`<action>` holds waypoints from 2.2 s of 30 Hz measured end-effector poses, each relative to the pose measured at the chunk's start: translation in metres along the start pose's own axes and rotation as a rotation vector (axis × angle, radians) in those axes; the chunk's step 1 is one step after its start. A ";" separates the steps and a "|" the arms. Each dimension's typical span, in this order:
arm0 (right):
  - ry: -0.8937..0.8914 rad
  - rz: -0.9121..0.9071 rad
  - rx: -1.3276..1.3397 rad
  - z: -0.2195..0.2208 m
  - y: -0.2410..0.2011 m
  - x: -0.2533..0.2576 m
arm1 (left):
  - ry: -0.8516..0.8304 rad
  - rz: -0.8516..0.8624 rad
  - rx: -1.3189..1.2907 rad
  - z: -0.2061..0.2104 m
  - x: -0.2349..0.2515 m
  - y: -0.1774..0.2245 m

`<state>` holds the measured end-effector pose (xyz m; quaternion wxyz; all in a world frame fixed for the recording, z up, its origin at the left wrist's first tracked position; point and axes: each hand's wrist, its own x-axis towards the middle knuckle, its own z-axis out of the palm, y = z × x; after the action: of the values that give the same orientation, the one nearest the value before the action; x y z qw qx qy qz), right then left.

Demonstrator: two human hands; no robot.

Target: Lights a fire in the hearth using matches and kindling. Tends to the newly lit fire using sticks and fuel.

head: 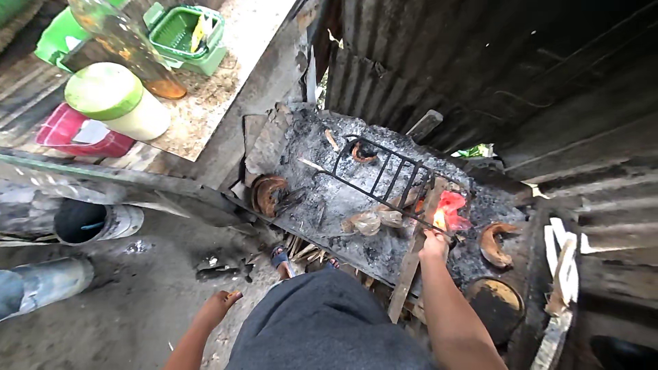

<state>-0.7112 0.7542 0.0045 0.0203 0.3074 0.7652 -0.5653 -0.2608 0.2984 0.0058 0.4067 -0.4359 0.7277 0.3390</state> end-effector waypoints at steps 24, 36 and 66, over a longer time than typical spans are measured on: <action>0.001 -0.677 -0.660 -0.070 0.023 -0.065 | -0.005 0.043 0.039 0.000 0.005 0.048; -0.022 -0.456 -1.322 -0.004 -0.094 -0.014 | -0.004 0.068 0.076 -0.002 0.002 0.050; -0.341 -0.847 -0.191 -0.071 -0.010 -0.217 | -0.633 0.890 0.308 0.042 -0.131 0.402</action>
<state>-0.5179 0.7183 0.1205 -0.0587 -0.1326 0.8577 -0.4933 -0.5761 0.5379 0.1593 0.4816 0.1000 0.7251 0.4819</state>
